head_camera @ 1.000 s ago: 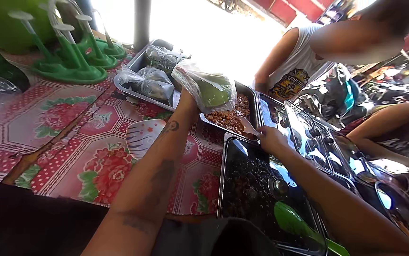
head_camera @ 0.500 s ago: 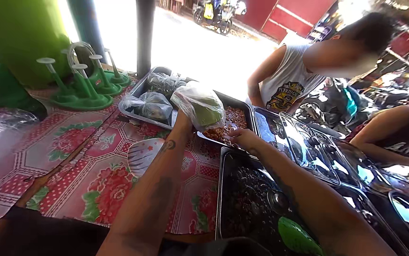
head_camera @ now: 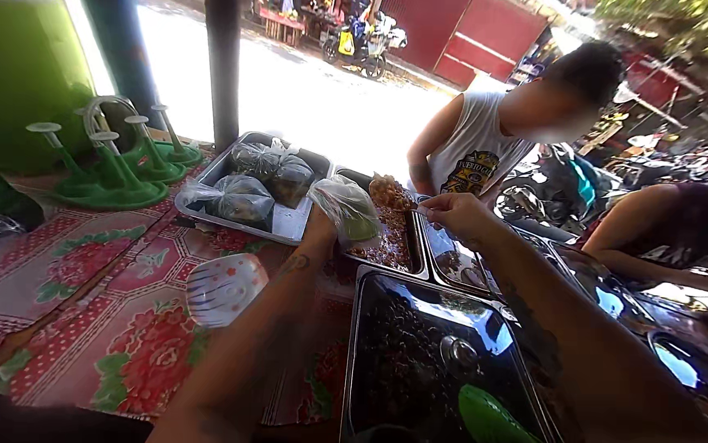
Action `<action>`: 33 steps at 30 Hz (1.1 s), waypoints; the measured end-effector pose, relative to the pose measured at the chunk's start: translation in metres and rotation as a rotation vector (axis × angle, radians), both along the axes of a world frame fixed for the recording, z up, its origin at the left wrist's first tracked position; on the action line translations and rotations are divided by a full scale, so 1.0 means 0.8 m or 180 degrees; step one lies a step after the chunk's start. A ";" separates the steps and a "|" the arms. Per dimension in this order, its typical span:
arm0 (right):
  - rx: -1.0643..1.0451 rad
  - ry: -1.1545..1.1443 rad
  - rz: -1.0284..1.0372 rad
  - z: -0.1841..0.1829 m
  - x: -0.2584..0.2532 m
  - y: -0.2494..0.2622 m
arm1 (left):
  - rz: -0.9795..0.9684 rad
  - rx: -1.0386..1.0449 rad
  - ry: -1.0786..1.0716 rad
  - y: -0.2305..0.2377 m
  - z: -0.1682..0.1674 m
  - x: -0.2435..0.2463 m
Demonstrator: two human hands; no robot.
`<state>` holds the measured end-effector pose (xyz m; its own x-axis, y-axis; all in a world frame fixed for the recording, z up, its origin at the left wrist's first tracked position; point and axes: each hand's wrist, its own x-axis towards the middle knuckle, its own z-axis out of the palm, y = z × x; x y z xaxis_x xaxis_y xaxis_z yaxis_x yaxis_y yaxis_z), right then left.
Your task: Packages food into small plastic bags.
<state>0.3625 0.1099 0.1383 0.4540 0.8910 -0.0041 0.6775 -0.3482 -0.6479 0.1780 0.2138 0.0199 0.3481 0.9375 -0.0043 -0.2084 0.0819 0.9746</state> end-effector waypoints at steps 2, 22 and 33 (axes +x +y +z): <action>0.0090 -0.0820 0.0272 -0.003 -0.014 0.000 | -0.0052 -0.0117 -0.0349 0.011 -0.010 0.018; -0.0499 -0.1058 0.0574 -0.143 0.044 0.051 | 0.0101 -0.0071 -0.0349 0.028 -0.009 0.015; -0.1359 -0.3019 0.0709 -0.060 0.062 -0.002 | 0.0337 -0.0422 -0.0838 0.021 0.023 -0.013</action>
<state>0.4123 0.1081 0.0902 0.2624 0.9627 -0.0658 0.9177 -0.2279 0.3253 0.1675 0.2306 0.0387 0.2539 0.9658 -0.0517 -0.4663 0.1691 0.8683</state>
